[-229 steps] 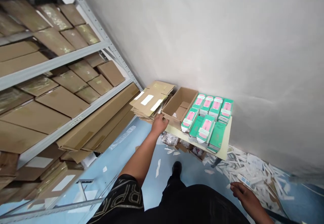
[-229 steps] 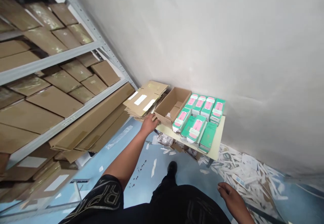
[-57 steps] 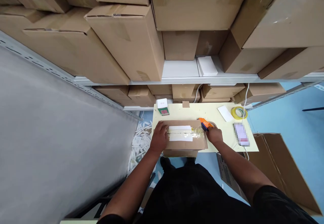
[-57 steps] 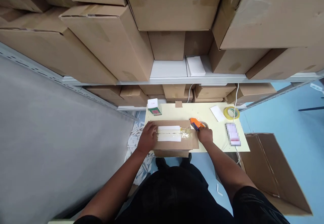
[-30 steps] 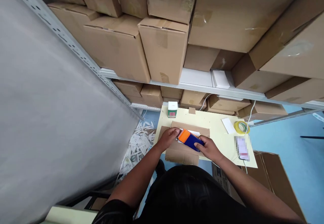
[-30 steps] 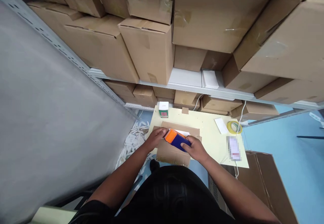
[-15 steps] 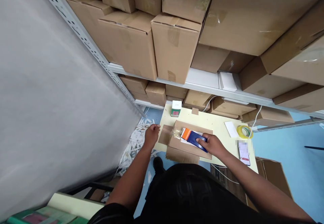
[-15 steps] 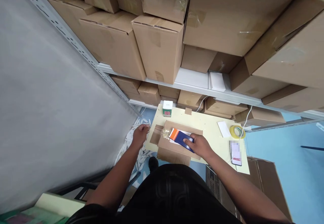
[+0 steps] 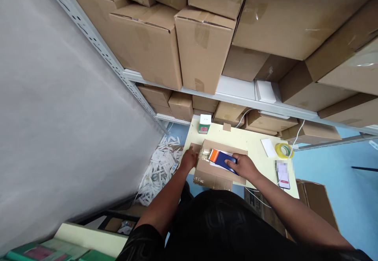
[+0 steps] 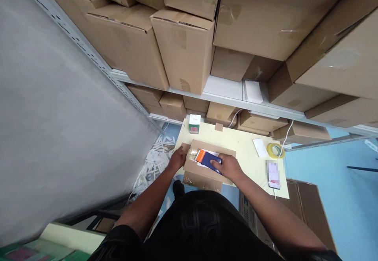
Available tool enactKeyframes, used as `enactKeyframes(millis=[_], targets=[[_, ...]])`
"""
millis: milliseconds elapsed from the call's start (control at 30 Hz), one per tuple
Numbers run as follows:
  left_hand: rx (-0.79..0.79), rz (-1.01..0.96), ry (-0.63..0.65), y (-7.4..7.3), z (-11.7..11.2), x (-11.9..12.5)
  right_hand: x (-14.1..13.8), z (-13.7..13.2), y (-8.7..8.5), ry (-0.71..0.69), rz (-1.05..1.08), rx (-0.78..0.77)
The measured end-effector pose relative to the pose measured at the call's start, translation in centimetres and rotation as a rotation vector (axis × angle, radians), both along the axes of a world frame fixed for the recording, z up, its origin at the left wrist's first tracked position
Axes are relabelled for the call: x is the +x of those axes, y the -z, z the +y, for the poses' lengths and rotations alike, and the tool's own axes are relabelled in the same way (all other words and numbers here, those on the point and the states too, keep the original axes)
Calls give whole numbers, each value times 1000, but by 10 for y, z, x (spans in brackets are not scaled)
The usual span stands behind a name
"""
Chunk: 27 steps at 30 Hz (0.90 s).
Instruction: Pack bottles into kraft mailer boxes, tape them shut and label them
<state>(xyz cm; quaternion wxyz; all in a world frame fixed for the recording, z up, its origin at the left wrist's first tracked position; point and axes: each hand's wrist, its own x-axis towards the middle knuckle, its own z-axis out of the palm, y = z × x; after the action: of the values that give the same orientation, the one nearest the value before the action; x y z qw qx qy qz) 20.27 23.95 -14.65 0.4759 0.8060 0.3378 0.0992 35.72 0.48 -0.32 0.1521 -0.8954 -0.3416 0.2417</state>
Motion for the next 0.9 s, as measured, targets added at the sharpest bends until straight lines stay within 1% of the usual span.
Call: enactKeyframes(millis=[67,100,200,233,267,300,400,467,500,567,733,833,900], targets=[[73,-49,40,-16,0,-4,1,0,1,6,7,1],[132,-85,107,-24,-2,-6,2,0,1,7,14,2],[363,-163,465,-47,-11,-10,5,1,2,10,40,5],[435,-150,562,-51,-15,-10,5,2,2,11,52,8],[492,-120,619,-54,-18,-10,6,4,1,10,62,12],[539,-84,644,-56,-21,-9,7,5,0,6,69,15],[634,-10,640,-57,-23,-6,12,6,-5,-22,59,15],[666,2,641,-57,-22,-4,21,-4,-9,-33,39,31],[678,2,642,-56,-21,-4,27,-13,-12,-27,37,41],[699,-3,643,-56,-19,-3,42,-41,-15,11,56,53],[750,14,653,-53,-20,0,78,-139,-17,114,133,-2],[785,45,669,-51,-19,1,92,-190,-15,105,150,-40],[805,54,680,-50,-18,2,100,-214,-9,88,134,-77]])
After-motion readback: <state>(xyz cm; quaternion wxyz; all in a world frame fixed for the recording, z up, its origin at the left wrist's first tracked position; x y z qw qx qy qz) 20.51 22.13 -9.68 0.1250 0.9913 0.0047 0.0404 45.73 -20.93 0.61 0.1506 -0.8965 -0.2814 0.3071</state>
